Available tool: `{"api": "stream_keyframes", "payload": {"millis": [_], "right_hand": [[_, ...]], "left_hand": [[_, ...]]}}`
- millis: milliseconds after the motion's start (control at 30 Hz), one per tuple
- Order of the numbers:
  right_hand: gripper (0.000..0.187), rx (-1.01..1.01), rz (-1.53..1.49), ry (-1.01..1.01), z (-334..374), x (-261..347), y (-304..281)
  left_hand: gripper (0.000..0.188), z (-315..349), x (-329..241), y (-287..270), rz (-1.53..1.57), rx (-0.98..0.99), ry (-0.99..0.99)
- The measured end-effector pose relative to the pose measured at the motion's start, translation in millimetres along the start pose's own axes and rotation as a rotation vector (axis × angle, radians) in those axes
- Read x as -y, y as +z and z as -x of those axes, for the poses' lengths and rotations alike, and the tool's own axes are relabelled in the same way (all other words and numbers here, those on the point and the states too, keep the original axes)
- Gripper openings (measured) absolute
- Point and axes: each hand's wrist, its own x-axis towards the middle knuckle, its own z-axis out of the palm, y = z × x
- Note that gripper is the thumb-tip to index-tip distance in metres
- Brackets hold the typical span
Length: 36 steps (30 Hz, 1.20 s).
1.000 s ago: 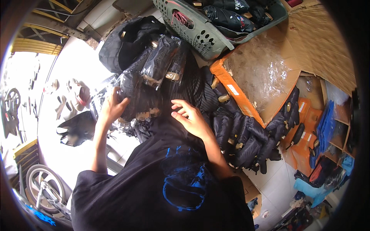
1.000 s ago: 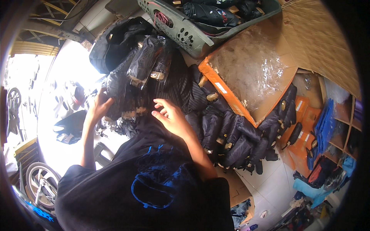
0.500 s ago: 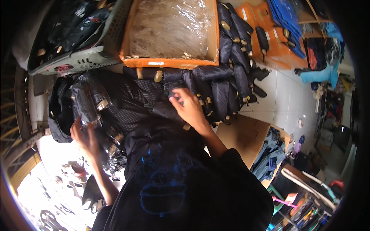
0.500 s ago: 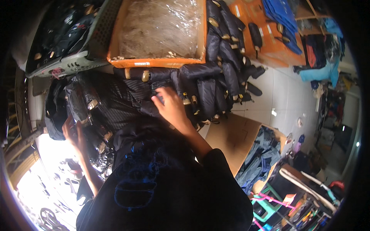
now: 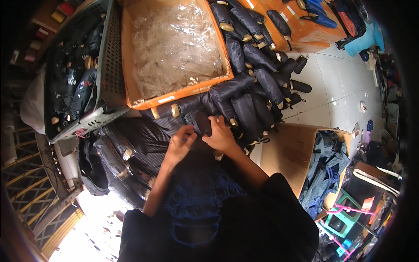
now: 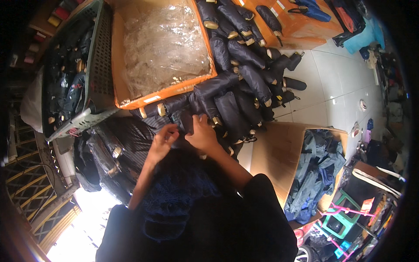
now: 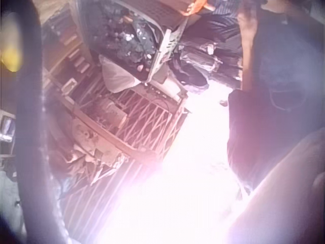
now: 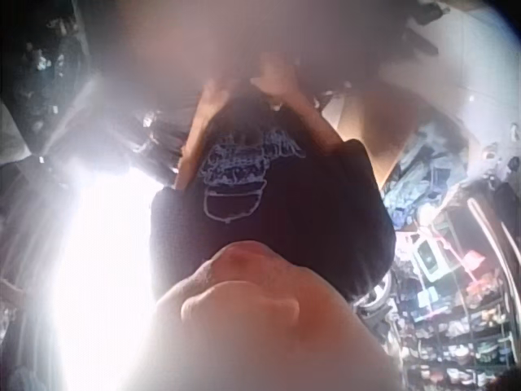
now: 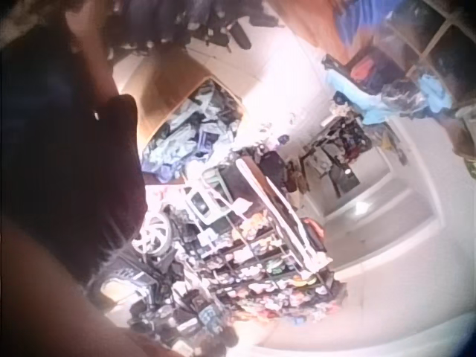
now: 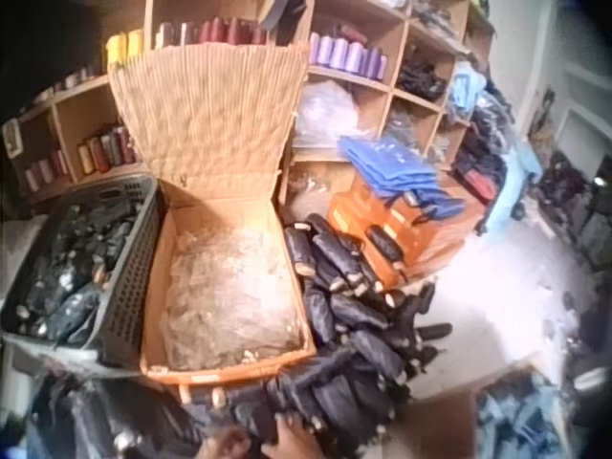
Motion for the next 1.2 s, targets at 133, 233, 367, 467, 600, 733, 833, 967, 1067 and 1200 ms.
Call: {"api": "stream_keyframes", "payload": {"millis": [133, 233, 367, 467, 600, 733, 833, 967, 1067, 1200], "right_hand": [[0.048, 0.176, -0.761, 0.048, -11, -21, -5], [0.045, 0.3, -1.345, 0.048, -4, -4, -15], [0.049, 0.377, -1.517, -0.186, 2, 26, -19], [0.042, 0.335, -1.293, -0.084, 7, 43, -6], [0.056, 0.448, -1.088, -0.025, 19, 51, -6], [0.078, 0.428, -1.201, -0.022, 20, 52, -12], [0.097, 0.515, -1.291, -0.207, 19, 40, -22], [0.089, 0.317, -1.165, -0.271, 22, 58, -35], [0.082, 0.19, -1.087, -0.194, 25, 64, -32], [0.074, -0.211, -0.534, -0.587, 22, 52, -13]], "left_hand": [[0.048, -1, -8, 6, 0.272, -0.017, -0.268], [0.067, -2, -19, 0, 0.658, -0.237, -0.359], [0.067, -18, -29, -11, 1.188, -0.072, -0.238], [0.06, -28, -39, -21, 1.085, -0.178, -0.212], [0.049, -29, -58, -23, 0.911, -0.336, -0.119], [0.043, -22, -66, -13, 1.036, -0.312, -0.218], [0.057, -31, -61, -23, 1.338, -0.127, -0.238], [0.055, -35, -75, -33, 1.259, -0.184, -0.181], [0.054, -25, -78, -27, 1.061, -0.334, -0.174], [0.052, -13, -70, -15, 0.802, -0.383, -0.124]]}}
